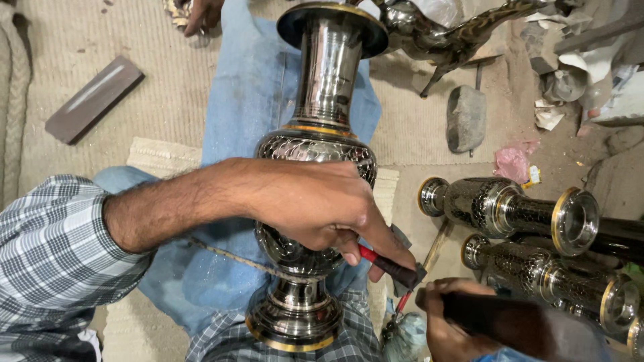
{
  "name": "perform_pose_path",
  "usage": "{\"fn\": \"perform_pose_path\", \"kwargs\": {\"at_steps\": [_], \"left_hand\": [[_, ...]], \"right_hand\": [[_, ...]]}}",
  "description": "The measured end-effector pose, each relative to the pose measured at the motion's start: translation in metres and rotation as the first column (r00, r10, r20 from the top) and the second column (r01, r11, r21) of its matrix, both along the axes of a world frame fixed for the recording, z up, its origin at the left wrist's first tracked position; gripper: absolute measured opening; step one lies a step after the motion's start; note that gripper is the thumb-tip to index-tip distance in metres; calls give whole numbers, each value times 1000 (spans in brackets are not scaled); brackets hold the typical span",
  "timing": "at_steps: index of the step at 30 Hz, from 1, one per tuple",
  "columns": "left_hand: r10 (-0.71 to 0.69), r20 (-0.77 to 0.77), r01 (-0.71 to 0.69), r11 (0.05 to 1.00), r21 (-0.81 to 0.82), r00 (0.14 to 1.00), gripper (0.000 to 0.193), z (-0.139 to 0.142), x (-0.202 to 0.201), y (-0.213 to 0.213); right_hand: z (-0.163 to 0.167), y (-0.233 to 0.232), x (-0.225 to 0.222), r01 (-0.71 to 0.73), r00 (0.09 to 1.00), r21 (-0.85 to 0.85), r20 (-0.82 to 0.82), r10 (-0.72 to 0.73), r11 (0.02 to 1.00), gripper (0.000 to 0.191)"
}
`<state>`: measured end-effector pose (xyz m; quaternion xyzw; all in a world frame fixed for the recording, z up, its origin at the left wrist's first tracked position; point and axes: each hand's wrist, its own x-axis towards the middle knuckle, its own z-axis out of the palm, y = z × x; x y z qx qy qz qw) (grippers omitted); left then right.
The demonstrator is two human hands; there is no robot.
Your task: The person sits on the floor of a workshop holding a small chisel against the decorated body of a brass vase and repeatedly strikes the chisel with a wooden mallet to engrave the pattern, repositioning the chisel around the vase surface as they work.
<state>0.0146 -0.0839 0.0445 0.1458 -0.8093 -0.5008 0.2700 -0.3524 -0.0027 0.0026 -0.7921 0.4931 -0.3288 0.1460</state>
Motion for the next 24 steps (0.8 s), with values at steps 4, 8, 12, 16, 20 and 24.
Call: {"fn": "perform_pose_path", "kwargs": {"at_steps": [4, 8, 12, 16, 20, 24], "left_hand": [[54, 172, -50, 998, -27, 984, 56, -4, -4, 6], [215, 151, -195, 971, -139, 965, 57, -9, -3, 16], [447, -106, -457, 883, -103, 888, 55, -17, -2, 33], [610, -130, -623, 777, -92, 781, 62, -21, -3, 50], [778, -163, -786, 618, 23, 607, 53, -20, -9, 68], [908, -140, -896, 415, 158, 396, 44, -18, -15, 87]], "right_hand": [[-15, -7, -15, -139, 989, -70, 36, 142, 988, 52], [-24, -21, -33, -218, 974, -200, 15, 225, 955, 62], [-7, -38, -28, -127, 981, -114, -158, 109, 985, 55], [35, -62, -8, -161, 973, 17, -165, 162, 987, 67], [73, -91, 14, -187, 961, 204, -166, 222, 961, 73], [119, -127, 44, -166, 884, 412, -341, 320, 896, 74]]}}
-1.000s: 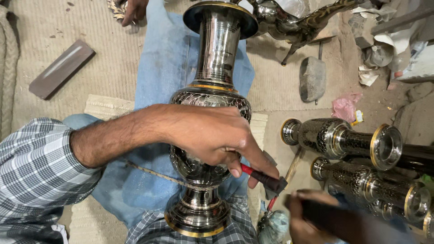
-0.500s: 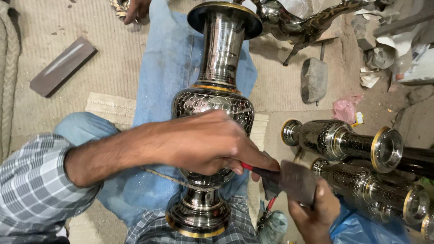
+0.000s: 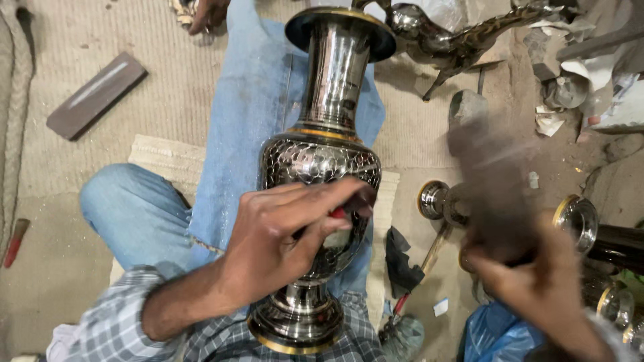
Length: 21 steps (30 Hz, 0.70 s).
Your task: The person sits on the floor of a workshop holding a small chisel against the decorated body of a brass vase and repeatedly strikes the chisel with a wooden mallet to engrave the pattern, repositioning the chisel around the vase surface as they work.
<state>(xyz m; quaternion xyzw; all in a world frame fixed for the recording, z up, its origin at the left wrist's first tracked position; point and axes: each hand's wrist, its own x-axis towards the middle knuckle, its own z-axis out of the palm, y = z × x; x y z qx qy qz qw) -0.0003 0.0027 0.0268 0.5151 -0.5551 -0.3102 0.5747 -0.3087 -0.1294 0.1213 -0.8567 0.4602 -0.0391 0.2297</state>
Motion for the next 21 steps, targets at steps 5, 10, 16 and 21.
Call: {"fn": "perform_pose_path", "kwargs": {"at_steps": [5, 10, 16, 21], "left_hand": [[214, -148, -217, 976, -3, 965, 36, -5, -19, 9], [337, -176, -326, 941, 88, 925, 32, -15, -33, 16], [380, -333, -394, 918, 28, 863, 37, -24, -46, 24], [501, -257, -474, 865, 163, 826, 34, -25, -51, 25]], "right_hand": [[48, -37, 55, -332, 932, -24, -166, 324, 943, 82], [68, -49, 99, -435, 785, 101, -445, 432, 895, 88], [84, -54, 131, -505, 761, 112, -410, 503, 856, 93], [82, -44, 132, -505, 626, 187, -592, 507, 842, 94]]}}
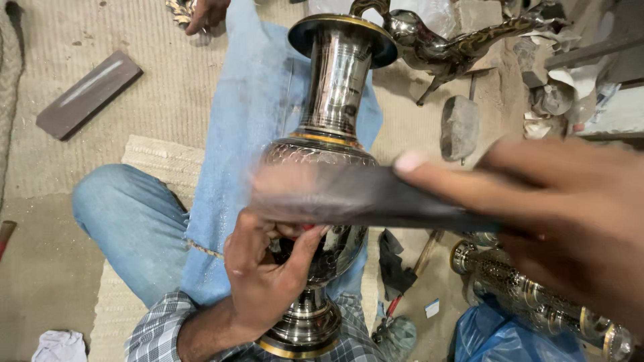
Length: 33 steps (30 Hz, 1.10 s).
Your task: The person sits on the floor of a workshop holding a small chisel against the decorated body of a brass vase and repeatedly strikes the chisel with a wooden mallet to engrave the pattern, repositioning the chisel around the vase surface as they work.
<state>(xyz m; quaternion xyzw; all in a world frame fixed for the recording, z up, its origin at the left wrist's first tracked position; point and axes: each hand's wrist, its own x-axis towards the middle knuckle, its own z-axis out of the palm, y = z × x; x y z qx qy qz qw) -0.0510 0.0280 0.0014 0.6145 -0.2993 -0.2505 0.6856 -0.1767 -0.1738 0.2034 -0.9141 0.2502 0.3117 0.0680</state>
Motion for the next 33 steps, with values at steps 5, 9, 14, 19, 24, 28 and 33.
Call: {"fn": "perform_pose_path", "kwargs": {"at_steps": [5, 9, 14, 19, 24, 28, 33], "left_hand": [[-239, -68, 222, 956, -190, 969, 40, 6, 26, -18], [-408, 400, 507, 843, -180, 821, 44, 18, 53, -37], [-767, 418, 852, 522, -33, 486, 50, 22, 63, -66], [-842, 375, 915, 400, -48, 387, 53, 18, 67, -78], [-833, 427, 930, 362, -62, 353, 50, 20, 67, -83], [-839, 478, 956, 294, -5, 261, 50, 21, 69, -85], [-900, 436, 999, 30, 11, 23, 50, 18, 65, -95]], "right_hand": [[-11, 6, -38, 117, 957, -19, 269, -107, 993, 94], [-53, 32, -100, 200, 706, 111, 672, -222, 974, 86], [-127, 85, -168, 450, 518, -80, 835, -187, 890, 91], [-151, 135, -178, 727, -21, 265, 931, -365, 634, 84], [-137, 151, -191, 813, 151, 175, 857, -492, 555, 39], [-170, 154, -194, 727, 193, 133, 902, -387, 674, 49], [-185, 160, -188, 654, 160, 131, 939, -305, 745, 60]]}}
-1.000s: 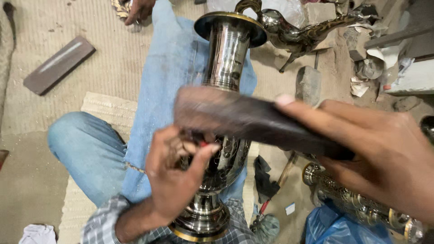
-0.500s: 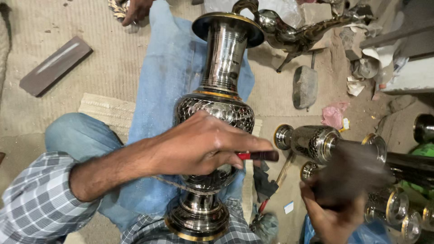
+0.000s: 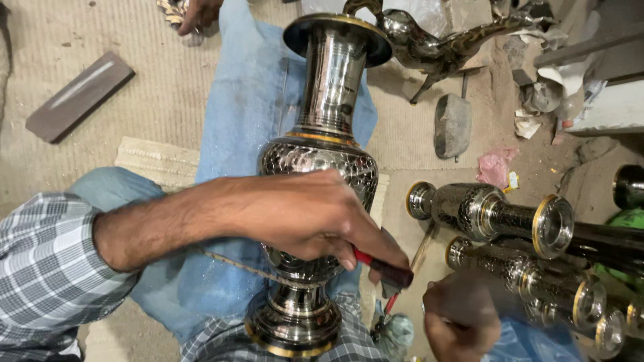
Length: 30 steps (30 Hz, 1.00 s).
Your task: The person sits on the floor of a workshop holding a small chisel against the decorated body of a brass vase and repeatedly strikes the chisel with a wooden mallet to engrave the pattern, repositioning the chisel around the vase surface as they work.
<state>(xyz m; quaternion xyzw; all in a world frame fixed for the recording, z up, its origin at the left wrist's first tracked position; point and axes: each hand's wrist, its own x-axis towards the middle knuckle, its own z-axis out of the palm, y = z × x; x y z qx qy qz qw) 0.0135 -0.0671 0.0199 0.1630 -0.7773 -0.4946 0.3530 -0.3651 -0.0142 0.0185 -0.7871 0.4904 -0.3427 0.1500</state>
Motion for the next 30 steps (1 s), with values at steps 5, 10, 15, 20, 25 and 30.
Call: {"fn": "perform_pose_path", "kwargs": {"at_steps": [5, 10, 15, 20, 25, 30], "left_hand": [[-159, -69, 156, 986, -58, 985, 63, 0, 2, -10], [-288, -95, 293, 955, 46, 953, 73, 11, 14, -11], [-133, 31, 133, 991, 3, 991, 57, 21, -1, -18], [-219, 83, 213, 974, 77, 972, 53, 21, 6, -25], [-316, 3, 316, 948, 38, 949, 55, 27, 10, -30], [-349, -24, 348, 937, -28, 937, 56, 25, 11, -30]], "right_hand": [[-1, 10, -2, 23, 999, 163, 38, -30, 986, 42], [-22, 15, -19, 89, 982, 5, -168, -87, 996, 30], [-28, 10, -23, -18, 694, 516, 623, -361, 856, 47], [-13, 10, -17, 159, 892, -122, -408, -195, 980, 26], [-3, 8, -22, 153, 987, 114, 34, -158, 982, 31], [-5, 9, -18, 102, 983, -14, -150, -103, 995, 39]]}}
